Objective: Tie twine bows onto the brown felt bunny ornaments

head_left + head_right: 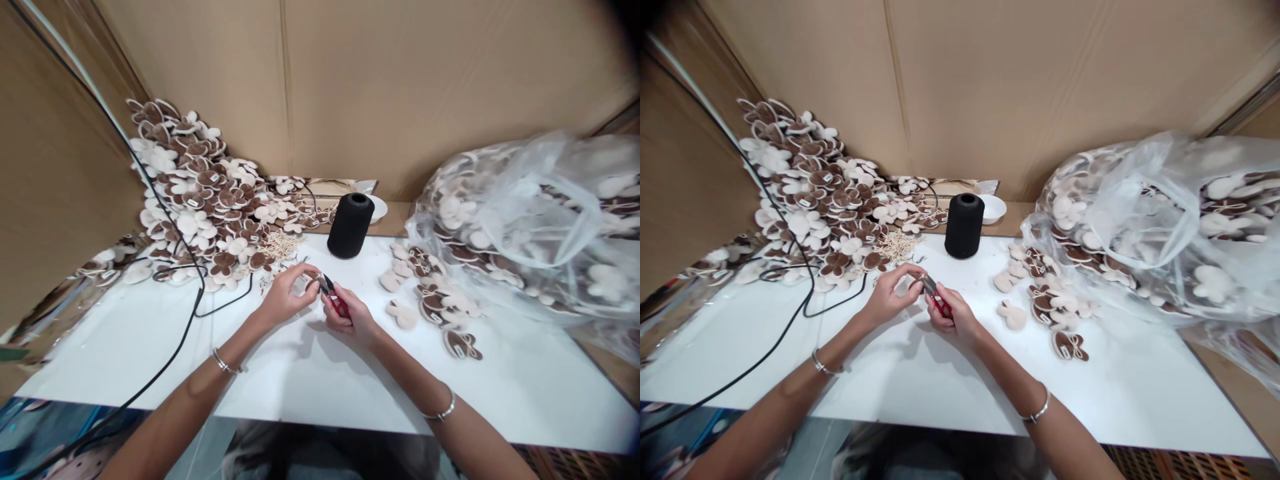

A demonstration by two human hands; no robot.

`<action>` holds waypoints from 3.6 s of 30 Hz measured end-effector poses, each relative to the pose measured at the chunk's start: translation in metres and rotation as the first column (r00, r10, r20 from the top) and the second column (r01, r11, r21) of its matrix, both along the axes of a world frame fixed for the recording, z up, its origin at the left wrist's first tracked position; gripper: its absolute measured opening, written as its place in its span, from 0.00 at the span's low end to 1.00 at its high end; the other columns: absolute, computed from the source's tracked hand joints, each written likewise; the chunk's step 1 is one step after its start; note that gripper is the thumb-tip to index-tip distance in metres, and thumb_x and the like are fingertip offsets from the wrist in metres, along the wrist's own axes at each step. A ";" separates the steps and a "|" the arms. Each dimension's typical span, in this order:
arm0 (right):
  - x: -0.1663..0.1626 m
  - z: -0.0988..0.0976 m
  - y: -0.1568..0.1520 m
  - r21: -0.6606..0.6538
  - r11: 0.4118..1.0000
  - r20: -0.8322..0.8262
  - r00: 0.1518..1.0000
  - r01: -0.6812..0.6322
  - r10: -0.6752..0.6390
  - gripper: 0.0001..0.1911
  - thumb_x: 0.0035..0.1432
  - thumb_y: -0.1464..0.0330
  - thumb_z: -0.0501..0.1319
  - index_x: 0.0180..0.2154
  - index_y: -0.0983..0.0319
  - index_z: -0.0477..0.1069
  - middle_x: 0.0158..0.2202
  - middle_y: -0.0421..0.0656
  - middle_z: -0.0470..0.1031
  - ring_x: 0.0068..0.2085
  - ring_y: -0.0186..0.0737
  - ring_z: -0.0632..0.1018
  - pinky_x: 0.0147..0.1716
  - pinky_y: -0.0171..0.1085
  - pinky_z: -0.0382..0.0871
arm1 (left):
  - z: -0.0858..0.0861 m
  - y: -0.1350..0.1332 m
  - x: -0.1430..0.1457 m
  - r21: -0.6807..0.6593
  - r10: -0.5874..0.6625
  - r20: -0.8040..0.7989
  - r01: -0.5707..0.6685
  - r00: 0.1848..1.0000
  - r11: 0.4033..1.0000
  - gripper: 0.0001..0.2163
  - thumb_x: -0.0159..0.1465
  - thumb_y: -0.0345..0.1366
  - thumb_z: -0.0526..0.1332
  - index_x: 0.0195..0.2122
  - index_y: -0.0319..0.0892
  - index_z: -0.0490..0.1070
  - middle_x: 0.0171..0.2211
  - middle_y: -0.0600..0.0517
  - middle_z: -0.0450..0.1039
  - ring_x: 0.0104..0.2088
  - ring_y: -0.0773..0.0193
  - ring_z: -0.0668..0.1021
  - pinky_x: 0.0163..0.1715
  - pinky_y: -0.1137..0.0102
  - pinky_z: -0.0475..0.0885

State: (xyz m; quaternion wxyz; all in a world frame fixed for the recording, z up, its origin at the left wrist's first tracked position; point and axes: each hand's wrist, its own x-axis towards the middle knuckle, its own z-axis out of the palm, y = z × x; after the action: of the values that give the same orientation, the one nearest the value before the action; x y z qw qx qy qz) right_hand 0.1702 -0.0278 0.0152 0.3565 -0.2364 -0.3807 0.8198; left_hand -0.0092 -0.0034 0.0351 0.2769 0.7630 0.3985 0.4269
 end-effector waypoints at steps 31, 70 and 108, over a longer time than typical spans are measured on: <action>0.004 0.008 -0.005 0.384 0.912 0.507 0.793 0.142 -0.337 0.21 0.66 0.52 0.50 0.27 0.60 0.61 0.17 0.33 0.55 0.20 0.30 0.56 0.19 0.31 0.50 | -0.006 0.009 -0.011 -0.011 -0.110 -0.484 0.120 0.868 0.993 0.09 0.70 0.37 0.50 0.43 0.42 0.68 0.37 0.48 0.75 0.38 0.57 0.75 0.39 0.65 0.69; 0.046 -0.005 0.032 0.620 0.710 0.681 -0.220 -0.334 -0.699 0.15 0.67 0.59 0.52 0.47 0.58 0.71 0.43 0.48 0.72 0.34 0.42 0.74 0.28 0.36 0.55 | -0.022 0.001 0.010 -0.361 -0.032 0.169 0.092 0.985 0.928 0.19 0.62 0.38 0.64 0.51 0.45 0.61 0.40 0.50 0.74 0.39 0.63 0.78 0.42 0.66 0.71; 0.026 -0.014 0.024 0.475 0.849 0.312 0.859 0.230 -0.407 0.14 0.57 0.58 0.64 0.35 0.63 0.71 0.26 0.39 0.71 0.24 0.32 0.74 0.26 0.33 0.70 | -0.018 -0.004 0.013 -0.371 0.002 0.077 0.027 0.997 0.928 0.09 0.60 0.41 0.66 0.34 0.40 0.75 0.34 0.48 0.78 0.36 0.60 0.78 0.38 0.68 0.72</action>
State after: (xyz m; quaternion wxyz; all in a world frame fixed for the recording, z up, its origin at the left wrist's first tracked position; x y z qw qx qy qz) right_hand 0.1962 -0.0039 0.0016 0.4470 -0.3775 -0.5677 0.5791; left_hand 0.0041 -0.0073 0.0170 0.4338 0.6827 0.4564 0.3706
